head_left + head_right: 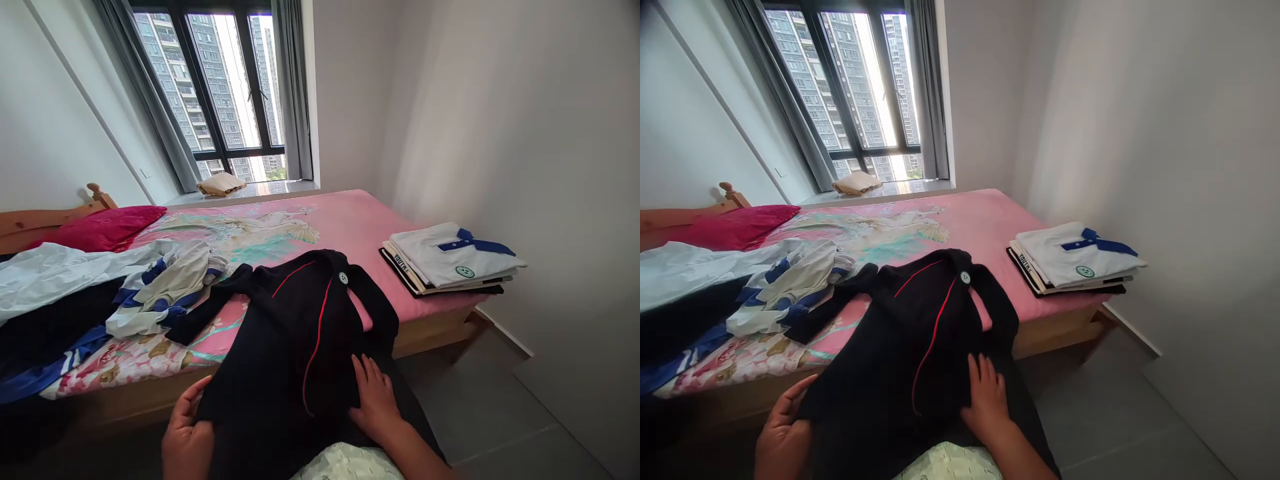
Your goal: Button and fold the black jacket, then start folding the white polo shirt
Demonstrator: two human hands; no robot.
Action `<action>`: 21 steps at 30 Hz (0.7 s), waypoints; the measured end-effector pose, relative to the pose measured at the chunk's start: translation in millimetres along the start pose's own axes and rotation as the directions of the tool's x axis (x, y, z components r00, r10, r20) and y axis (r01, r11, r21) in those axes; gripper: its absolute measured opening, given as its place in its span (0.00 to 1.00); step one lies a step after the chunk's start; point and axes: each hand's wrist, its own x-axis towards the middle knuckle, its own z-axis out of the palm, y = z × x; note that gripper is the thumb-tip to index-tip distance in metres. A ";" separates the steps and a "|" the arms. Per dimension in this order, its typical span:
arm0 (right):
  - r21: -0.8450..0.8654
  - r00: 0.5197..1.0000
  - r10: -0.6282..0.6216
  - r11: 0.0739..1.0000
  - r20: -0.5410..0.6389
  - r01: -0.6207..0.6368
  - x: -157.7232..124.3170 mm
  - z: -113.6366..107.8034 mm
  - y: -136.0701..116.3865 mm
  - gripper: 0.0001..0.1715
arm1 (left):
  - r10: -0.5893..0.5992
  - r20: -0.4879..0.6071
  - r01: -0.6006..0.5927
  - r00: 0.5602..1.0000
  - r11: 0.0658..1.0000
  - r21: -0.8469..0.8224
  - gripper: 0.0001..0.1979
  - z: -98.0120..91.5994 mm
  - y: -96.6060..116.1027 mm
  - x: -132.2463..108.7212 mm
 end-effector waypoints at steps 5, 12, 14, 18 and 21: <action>0.411 0.983 0.050 0.911 -0.178 0.029 25.3 -2.0 24.4 0.42 | 0.085 -0.046 -0.083 0.995 0.995 0.050 0.27 -5.0 32.1 -7.0; 0.973 0.837 0.528 0.230 -0.143 0.021 32.1 -20.4 60.9 0.29 | 0.138 0.011 -0.134 0.990 0.939 0.317 0.23 -21.1 2.2 1.0; 0.973 0.837 0.519 0.221 -0.173 0.064 29.6 -24.0 59.1 0.30 | 0.125 0.055 -0.135 0.991 0.944 0.301 0.21 -16.7 -15.6 4.5; 0.907 0.836 0.443 0.397 -0.324 0.141 29.1 -39.7 52.4 0.30 | 0.109 0.139 -0.144 0.984 0.951 0.273 0.19 -6.1 -33.2 12.8; 0.807 0.825 0.321 0.537 -0.466 0.247 27.6 -79.6 53.0 0.30 | 0.172 0.198 -0.220 0.965 0.942 0.255 0.18 -13.1 -15.5 18.1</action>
